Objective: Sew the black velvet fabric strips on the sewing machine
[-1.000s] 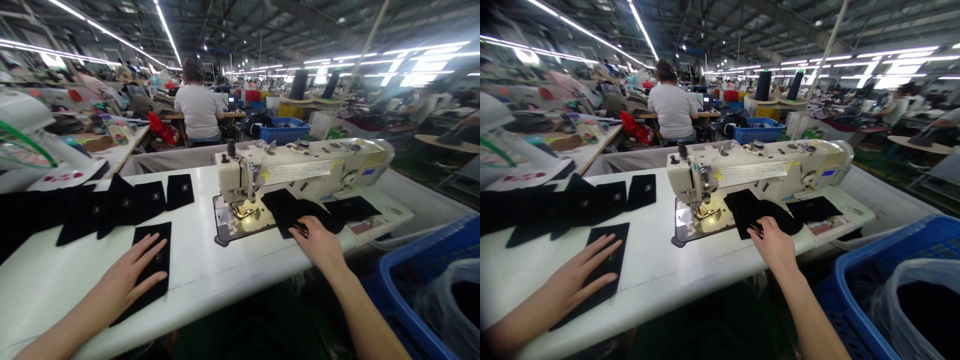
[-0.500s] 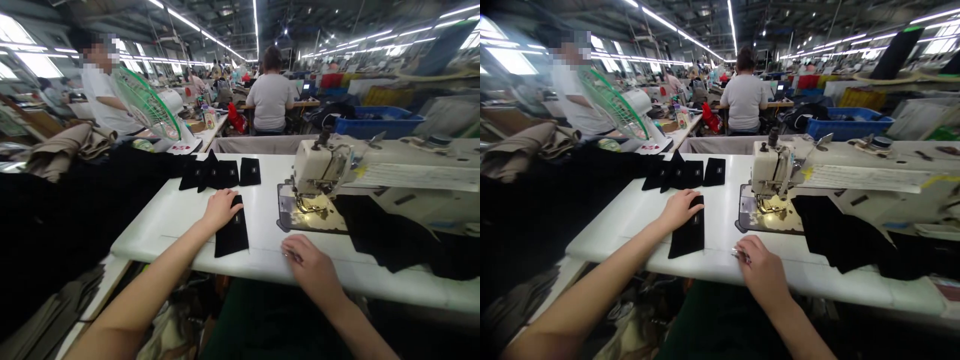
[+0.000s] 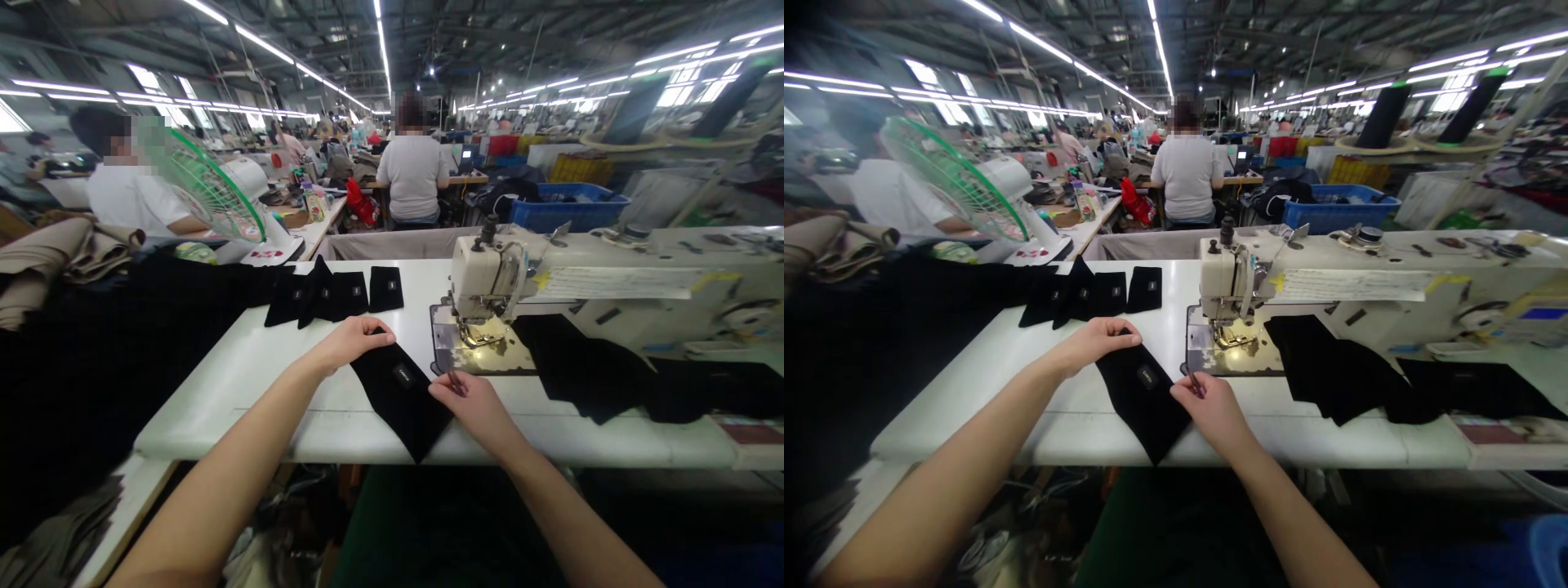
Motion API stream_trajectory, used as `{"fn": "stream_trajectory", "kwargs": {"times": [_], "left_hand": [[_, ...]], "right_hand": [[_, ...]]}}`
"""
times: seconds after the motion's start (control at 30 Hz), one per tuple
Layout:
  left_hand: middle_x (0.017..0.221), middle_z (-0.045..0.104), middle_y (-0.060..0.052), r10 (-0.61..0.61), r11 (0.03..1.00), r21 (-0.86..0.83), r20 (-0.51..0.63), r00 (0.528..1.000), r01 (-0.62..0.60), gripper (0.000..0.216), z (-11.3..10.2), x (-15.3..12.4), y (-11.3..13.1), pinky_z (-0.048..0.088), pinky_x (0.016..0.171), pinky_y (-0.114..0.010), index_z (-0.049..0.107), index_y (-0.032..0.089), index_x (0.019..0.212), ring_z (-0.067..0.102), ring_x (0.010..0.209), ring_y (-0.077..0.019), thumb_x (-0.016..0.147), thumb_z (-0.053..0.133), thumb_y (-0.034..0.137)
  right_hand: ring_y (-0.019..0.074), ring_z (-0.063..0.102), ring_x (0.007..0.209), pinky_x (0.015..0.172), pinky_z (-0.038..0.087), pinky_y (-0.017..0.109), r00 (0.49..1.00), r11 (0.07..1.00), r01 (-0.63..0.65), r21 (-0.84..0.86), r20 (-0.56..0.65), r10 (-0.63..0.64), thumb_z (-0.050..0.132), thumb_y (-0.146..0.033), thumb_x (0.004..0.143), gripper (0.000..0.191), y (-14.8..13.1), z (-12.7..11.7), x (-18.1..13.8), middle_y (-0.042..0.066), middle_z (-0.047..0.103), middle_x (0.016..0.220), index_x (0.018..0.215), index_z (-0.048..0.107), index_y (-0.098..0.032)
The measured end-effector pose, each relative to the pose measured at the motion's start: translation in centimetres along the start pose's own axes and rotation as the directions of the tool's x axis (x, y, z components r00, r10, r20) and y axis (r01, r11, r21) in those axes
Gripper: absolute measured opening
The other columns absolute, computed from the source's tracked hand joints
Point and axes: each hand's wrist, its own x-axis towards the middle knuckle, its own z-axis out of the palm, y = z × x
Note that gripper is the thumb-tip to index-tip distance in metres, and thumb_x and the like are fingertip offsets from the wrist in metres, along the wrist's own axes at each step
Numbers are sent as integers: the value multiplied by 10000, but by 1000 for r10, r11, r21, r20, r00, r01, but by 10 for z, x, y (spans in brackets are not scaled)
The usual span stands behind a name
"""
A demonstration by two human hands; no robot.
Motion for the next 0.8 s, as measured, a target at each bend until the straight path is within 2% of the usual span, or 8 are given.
{"fn": "stream_trajectory", "kwargs": {"times": [0.1,0.2,0.33,0.43,0.6,0.8], "left_hand": [[750,714,-13,-114,982,-144,75,991,124,322,-1,1,-4,475,676,-287,738,198,805,632,697,-181,710,756,505],[711,710,-18,-180,958,-208,109,978,199,323,1,2,-7,485,653,-287,720,192,758,635,661,-177,680,792,498],[643,676,-9,-196,960,-193,45,980,201,346,2,6,-10,471,602,-272,680,185,675,610,608,-161,634,830,494],[659,686,-14,-208,953,-214,59,976,216,362,1,9,-14,483,612,-278,684,184,680,618,613,-166,637,826,514],[708,719,-35,-228,934,-262,81,970,242,377,-1,11,-18,508,643,-290,712,178,716,647,649,-181,659,808,537],[709,723,-32,-232,923,-296,85,969,247,356,-1,10,-16,513,643,-290,719,183,715,657,649,-180,679,797,529]], "right_hand": [[188,629,765,749,464,304,998,996,-61,62,17,60,687,-372,682,252,1,-9,-6,23,708,781,827,730,-170],[158,594,679,638,432,273,990,987,-136,87,35,134,671,-330,672,283,1,-16,-12,7,689,750,890,752,-168],[108,491,543,504,330,243,980,974,-198,107,16,198,663,-311,668,384,0,-20,-15,-6,659,720,1006,751,-151],[92,450,505,471,294,237,978,972,-207,114,-13,209,678,-319,667,423,-2,-21,-16,-1,656,722,1043,742,-136],[105,480,512,472,318,237,981,977,-191,97,-21,194,671,-319,675,400,-2,-22,-17,2,656,702,1026,743,-141],[135,523,527,488,355,252,988,988,-151,23,-33,151,658,-350,692,360,12,-22,-14,-3,636,636,987,753,-165]]}}
